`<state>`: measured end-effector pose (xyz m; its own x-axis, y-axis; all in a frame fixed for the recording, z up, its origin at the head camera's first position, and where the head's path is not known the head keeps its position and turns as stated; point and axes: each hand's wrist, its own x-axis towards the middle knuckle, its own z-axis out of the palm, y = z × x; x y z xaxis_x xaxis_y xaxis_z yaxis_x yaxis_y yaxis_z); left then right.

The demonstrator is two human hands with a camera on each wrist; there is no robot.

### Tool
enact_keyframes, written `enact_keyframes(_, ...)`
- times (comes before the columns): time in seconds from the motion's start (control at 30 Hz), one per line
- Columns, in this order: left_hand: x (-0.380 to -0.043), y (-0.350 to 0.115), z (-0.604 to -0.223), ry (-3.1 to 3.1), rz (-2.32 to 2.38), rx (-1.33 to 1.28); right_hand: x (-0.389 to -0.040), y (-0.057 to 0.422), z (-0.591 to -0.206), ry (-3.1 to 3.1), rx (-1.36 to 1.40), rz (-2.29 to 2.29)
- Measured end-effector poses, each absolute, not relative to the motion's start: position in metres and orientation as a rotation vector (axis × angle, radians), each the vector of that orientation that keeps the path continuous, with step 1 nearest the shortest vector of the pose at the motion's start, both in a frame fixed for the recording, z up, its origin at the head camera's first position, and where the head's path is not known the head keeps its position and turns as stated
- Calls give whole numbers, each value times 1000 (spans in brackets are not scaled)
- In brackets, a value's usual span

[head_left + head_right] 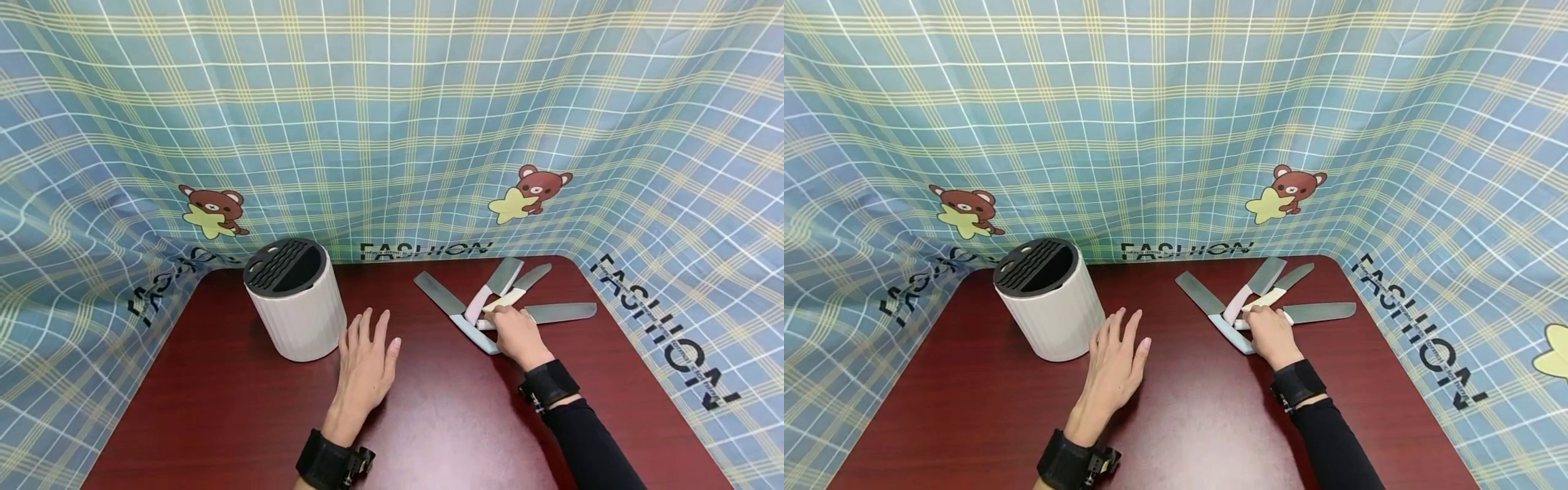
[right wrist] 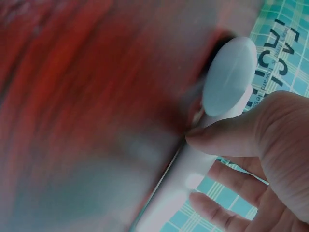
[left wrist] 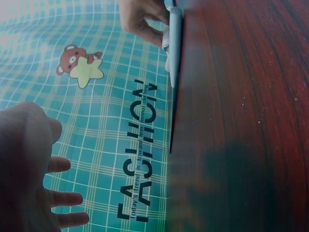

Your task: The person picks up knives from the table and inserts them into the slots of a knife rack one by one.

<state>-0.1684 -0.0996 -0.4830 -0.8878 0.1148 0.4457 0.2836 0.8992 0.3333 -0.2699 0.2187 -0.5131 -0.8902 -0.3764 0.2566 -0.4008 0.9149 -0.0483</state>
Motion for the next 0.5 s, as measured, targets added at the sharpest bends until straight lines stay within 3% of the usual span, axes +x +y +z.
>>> enact_keyframes(0.5, -169, -101, -480, -2634, -526, -294, -270, 227, -512, -2783, 617, 141)
